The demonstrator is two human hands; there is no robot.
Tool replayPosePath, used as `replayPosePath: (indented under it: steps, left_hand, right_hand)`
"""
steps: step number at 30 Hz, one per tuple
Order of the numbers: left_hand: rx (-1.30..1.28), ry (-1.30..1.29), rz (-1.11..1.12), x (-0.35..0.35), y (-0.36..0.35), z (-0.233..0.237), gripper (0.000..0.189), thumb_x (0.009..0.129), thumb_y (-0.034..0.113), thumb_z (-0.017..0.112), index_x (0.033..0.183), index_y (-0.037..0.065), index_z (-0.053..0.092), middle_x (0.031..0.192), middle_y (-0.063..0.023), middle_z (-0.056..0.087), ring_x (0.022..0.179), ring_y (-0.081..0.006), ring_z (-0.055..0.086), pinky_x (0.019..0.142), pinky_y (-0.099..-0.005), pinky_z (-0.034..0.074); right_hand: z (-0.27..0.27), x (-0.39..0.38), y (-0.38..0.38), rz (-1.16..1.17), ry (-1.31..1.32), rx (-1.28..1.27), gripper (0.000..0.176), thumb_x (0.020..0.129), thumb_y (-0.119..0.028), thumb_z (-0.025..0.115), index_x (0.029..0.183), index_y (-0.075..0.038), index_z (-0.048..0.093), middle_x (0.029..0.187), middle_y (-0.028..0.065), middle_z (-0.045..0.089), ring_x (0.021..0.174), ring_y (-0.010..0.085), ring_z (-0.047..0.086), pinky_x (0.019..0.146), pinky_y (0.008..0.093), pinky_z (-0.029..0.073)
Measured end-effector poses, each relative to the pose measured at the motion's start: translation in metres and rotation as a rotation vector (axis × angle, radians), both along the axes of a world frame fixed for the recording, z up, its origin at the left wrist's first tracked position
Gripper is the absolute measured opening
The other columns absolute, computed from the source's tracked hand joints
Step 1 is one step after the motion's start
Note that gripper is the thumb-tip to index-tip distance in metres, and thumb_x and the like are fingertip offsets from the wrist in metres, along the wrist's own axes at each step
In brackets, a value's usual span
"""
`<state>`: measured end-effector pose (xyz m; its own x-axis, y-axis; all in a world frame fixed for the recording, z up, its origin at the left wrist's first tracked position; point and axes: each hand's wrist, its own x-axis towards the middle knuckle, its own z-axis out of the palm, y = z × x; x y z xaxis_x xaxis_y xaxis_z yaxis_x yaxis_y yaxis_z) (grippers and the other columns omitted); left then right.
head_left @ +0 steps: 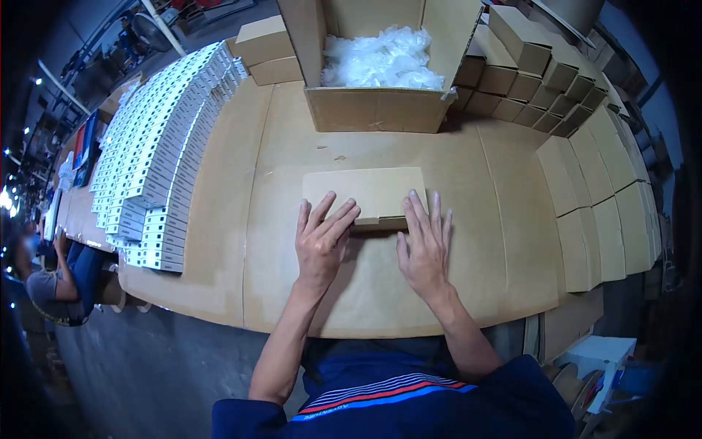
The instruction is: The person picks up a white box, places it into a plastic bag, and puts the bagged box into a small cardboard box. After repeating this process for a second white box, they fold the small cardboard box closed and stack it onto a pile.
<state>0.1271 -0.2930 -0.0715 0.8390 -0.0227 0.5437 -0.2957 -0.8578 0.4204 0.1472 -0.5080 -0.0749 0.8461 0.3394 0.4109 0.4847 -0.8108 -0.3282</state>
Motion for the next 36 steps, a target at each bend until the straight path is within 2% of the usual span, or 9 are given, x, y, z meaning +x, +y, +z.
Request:
replayPosePath:
  steps: [1, 4, 5, 8, 14, 18, 19, 26, 36]
  left_hand:
    - [-0.029, 0.002, -0.007, -0.001, 0.0, 0.0, 0.043, 0.085, 0.005, 0.078, 0.124, 0.022, 0.075, 0.131, 0.0036, 0.072, 0.137, -0.0241, 0.057, 0.122, -0.0558, 0.028]
    - [-0.104, -0.005, -0.017, -0.001, 0.0, 0.002, 0.036, 0.085, 0.008, 0.079, 0.118, 0.021, 0.077, 0.128, 0.0019, 0.073, 0.137, -0.0242, 0.057, 0.123, -0.0563, 0.026]
    - [-0.088, -0.035, -0.023, 0.001, 0.002, 0.003, 0.033, 0.085, 0.009, 0.08, 0.115, 0.021, 0.078, 0.127, 0.0015, 0.074, 0.137, -0.0249, 0.056, 0.123, -0.0563, 0.025]
    - [-0.086, -0.085, 0.004, -0.014, 0.001, -0.004, 0.023, 0.084, 0.013, 0.081, 0.107, 0.02, 0.081, 0.126, 0.0003, 0.074, 0.137, -0.0272, 0.055, 0.124, -0.057, 0.022]
    - [-0.271, -0.026, 0.207, -0.019, -0.021, 0.001, 0.011, 0.084, 0.016, 0.082, 0.095, 0.017, 0.083, 0.132, -0.001, 0.07, 0.142, -0.0324, 0.047, 0.123, -0.0618, 0.018]
    - [-0.333, -0.027, 0.263, -0.012, -0.028, 0.001, 0.01, 0.083, 0.017, 0.083, 0.092, 0.014, 0.082, 0.138, -0.009, 0.064, 0.145, -0.0391, 0.041, 0.122, -0.059, 0.021]
    - [-0.352, -0.035, 0.247, -0.012, -0.029, 0.001, 0.011, 0.082, 0.016, 0.083, 0.091, 0.01, 0.08, 0.143, -0.0151, 0.059, 0.146, -0.0424, 0.038, 0.122, -0.0573, 0.023]
    - [-0.408, -0.063, 0.188, -0.009, -0.03, -0.002, 0.01, 0.083, 0.013, 0.081, 0.086, 0.006, 0.074, 0.146, -0.0195, 0.051, 0.146, -0.0441, 0.034, 0.123, -0.0579, 0.022]
    - [-0.426, -0.049, 0.215, -0.008, -0.033, 0.003, 0.01, 0.083, 0.01, 0.079, 0.085, 0.003, 0.072, 0.145, -0.021, 0.053, 0.142, -0.0409, 0.042, 0.123, -0.0561, 0.024]
  right_hand:
    - [0.007, 0.004, 0.002, 0.032, 0.009, 0.09, 0.064, 0.088, -0.011, 0.073, 0.149, -0.01, 0.053, 0.162, 0.0079, 0.043, 0.153, 0.0416, 0.029, 0.121, 0.0677, 0.021]
    - [0.004, 0.017, 0.003, 0.197, -0.014, 0.22, 0.05, 0.086, -0.014, 0.079, 0.134, -0.016, 0.069, 0.151, 0.0032, 0.057, 0.15, 0.0381, 0.036, 0.121, 0.065, 0.023]
    - [0.002, 0.018, 0.009, 0.166, -0.022, 0.337, 0.033, 0.082, -0.015, 0.082, 0.115, -0.019, 0.079, 0.139, -0.0011, 0.067, 0.145, 0.0341, 0.044, 0.122, 0.0616, 0.023]
    - [-0.005, 0.015, 0.014, 0.153, -0.072, 0.402, 0.023, 0.082, -0.016, 0.083, 0.105, -0.019, 0.081, 0.133, -0.0027, 0.071, 0.143, 0.0311, 0.047, 0.123, 0.058, 0.023]
    - [-0.009, 0.012, 0.024, 0.082, -0.047, 0.498, 0.01, 0.084, -0.015, 0.082, 0.094, -0.019, 0.08, 0.128, -0.004, 0.073, 0.14, 0.0287, 0.049, 0.123, 0.055, 0.02]
    - [-0.006, 0.01, 0.029, 0.047, 0.004, 0.507, 0.005, 0.086, -0.015, 0.079, 0.09, -0.014, 0.076, 0.133, -0.0023, 0.07, 0.143, 0.029, 0.044, 0.123, 0.0576, 0.018]
    - [-0.005, 0.01, 0.03, 0.037, 0.011, 0.497, 0.004, 0.087, -0.015, 0.078, 0.089, -0.013, 0.075, 0.135, -0.0014, 0.069, 0.144, 0.0293, 0.042, 0.123, 0.0585, 0.017]
    - [-0.004, 0.011, 0.036, 0.014, 0.025, 0.555, 0.008, 0.086, -0.014, 0.075, 0.082, -0.01, 0.069, 0.143, 0.0065, 0.061, 0.145, 0.035, 0.039, 0.122, 0.0607, 0.017]
    - [0.001, 0.011, 0.043, -0.042, 0.031, 0.527, 0.011, 0.078, -0.01, 0.074, 0.076, -0.008, 0.062, 0.148, 0.0098, 0.055, 0.146, 0.0373, 0.036, 0.12, 0.0636, 0.017]
